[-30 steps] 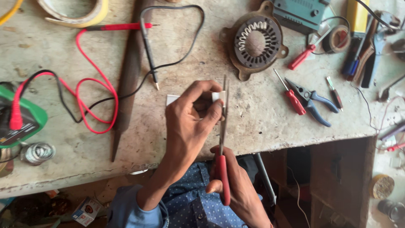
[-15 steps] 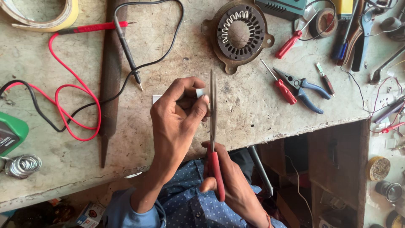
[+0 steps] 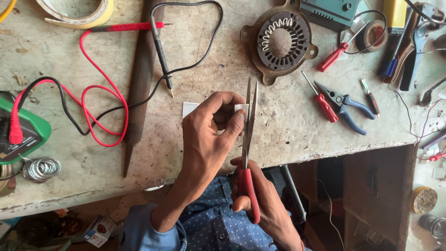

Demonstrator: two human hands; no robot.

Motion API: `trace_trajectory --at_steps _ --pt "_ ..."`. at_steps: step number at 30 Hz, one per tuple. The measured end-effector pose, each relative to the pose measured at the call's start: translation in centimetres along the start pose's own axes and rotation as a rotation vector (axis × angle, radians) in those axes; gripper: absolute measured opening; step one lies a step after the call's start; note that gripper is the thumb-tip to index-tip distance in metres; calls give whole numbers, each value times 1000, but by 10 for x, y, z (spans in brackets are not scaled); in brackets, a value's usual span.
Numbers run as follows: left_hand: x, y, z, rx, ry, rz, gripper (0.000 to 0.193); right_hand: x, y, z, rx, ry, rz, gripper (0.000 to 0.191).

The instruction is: The person uses a screwdriver to loosen screws on a black plastic housing, then sets it aside. They cut small pieces of white material with scissors and insert them into the slots of a circular metal component on the workbench.

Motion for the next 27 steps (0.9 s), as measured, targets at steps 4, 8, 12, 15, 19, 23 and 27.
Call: trace_trajectory --at_steps 4,8,12,15,19,23,27 --pt "3 -2 0 -5 47 89 13 -1 0 2 19 -5 -57 92" --pt "6 -2 -1 2 89 154 12 -1 0 4 50 -42 -122 95" --pt "6 -2 1 10 83 205 10 0 1 6 79 -39 -209 95" --pt "6 -1 1 20 48 194 10 -1 1 7 77 -32 -267 95" --pt "7 0 0 13 2 138 11 -1 1 6 44 -6 -245 97" --pt "8 1 -3 5 -23 111 11 1 4 5 49 14 -283 92" --pt "6 1 -3 -7 -31 142 11 4 7 7 85 70 -373 89"
Point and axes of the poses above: each hand's wrist, its own z-axis towards the middle knuckle, its own y-axis out of the palm, x = y × z, the point moved 1 cm from there along z, towards the middle knuckle, and after that the axes turned 15 degrees about -z, right-handed, at the moved point
